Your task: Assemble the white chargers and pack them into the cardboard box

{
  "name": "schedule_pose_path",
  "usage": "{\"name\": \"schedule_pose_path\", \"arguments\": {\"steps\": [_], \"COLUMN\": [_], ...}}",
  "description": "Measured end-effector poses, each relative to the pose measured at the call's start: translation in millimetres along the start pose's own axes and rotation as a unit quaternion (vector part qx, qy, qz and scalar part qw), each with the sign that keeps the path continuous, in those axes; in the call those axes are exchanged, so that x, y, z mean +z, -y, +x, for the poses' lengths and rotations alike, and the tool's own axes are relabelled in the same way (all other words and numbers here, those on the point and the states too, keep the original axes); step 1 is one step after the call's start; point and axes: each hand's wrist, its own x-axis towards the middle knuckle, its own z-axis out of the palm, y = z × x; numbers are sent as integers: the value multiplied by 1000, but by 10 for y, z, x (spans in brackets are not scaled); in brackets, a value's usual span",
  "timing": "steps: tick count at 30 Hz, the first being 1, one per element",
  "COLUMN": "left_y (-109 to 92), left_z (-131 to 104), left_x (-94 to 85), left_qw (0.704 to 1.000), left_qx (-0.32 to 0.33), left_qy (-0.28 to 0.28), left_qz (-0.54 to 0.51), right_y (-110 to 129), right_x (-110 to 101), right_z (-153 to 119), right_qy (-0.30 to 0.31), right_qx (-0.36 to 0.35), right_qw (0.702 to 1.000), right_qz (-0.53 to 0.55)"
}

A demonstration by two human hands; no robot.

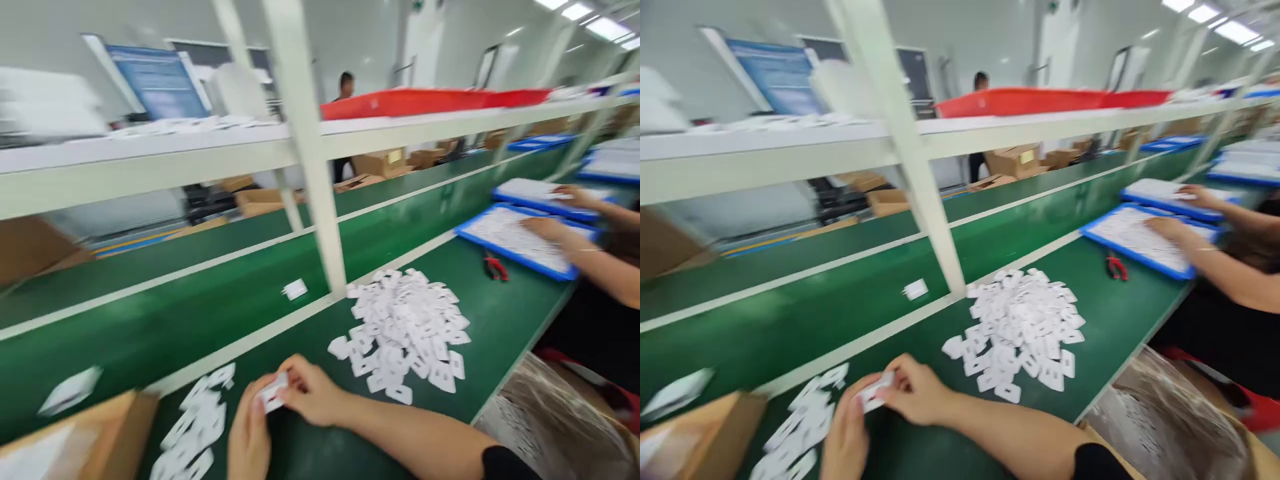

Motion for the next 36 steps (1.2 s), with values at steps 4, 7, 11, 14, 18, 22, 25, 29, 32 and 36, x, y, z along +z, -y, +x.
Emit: {"name": "schedule_pose_path", "arguments": {"steps": [4, 7, 11, 14, 18, 22, 25, 29, 32, 36], "left_y": [54, -23, -138, -171, -169, -156, -141, -119, -115, -123], "left_z": [-11, -2, -23, -39, -49, -69, -83, -79, -63, -61], "left_x": [-5, 18, -1, -21, -20, -11, -4, 0, -10, -31], "left_qw": [998, 996, 993, 993, 991, 991, 992, 993, 992, 987], "left_qx": [-51, -57, -63, -73, -68, -35, -2, 10, 7, 4], "left_qy": [-16, 0, 15, 20, 17, 26, 28, 19, 12, 37], "left_qz": [-23, -70, -94, -95, -111, -124, -127, -120, -127, -154], "right_y": [243, 319, 330, 330, 331, 336, 340, 348, 356, 355], "right_x": [-54, -72, -76, -76, -85, -114, -130, -119, -97, -90], "right_z": [-14, 1, -18, -27, -30, -36, -41, -53, -62, -68], "right_qy": [31, 44, 51, 57, 64, 67, 70, 67, 51, 30], "right_qx": [-18, -14, -9, -10, -16, -36, -68, -75, -83, -123], "right_qw": [999, 999, 998, 998, 998, 996, 993, 991, 987, 979], "right_qz": [3, -12, -38, -36, -14, -38, -61, -91, -129, -158]}}
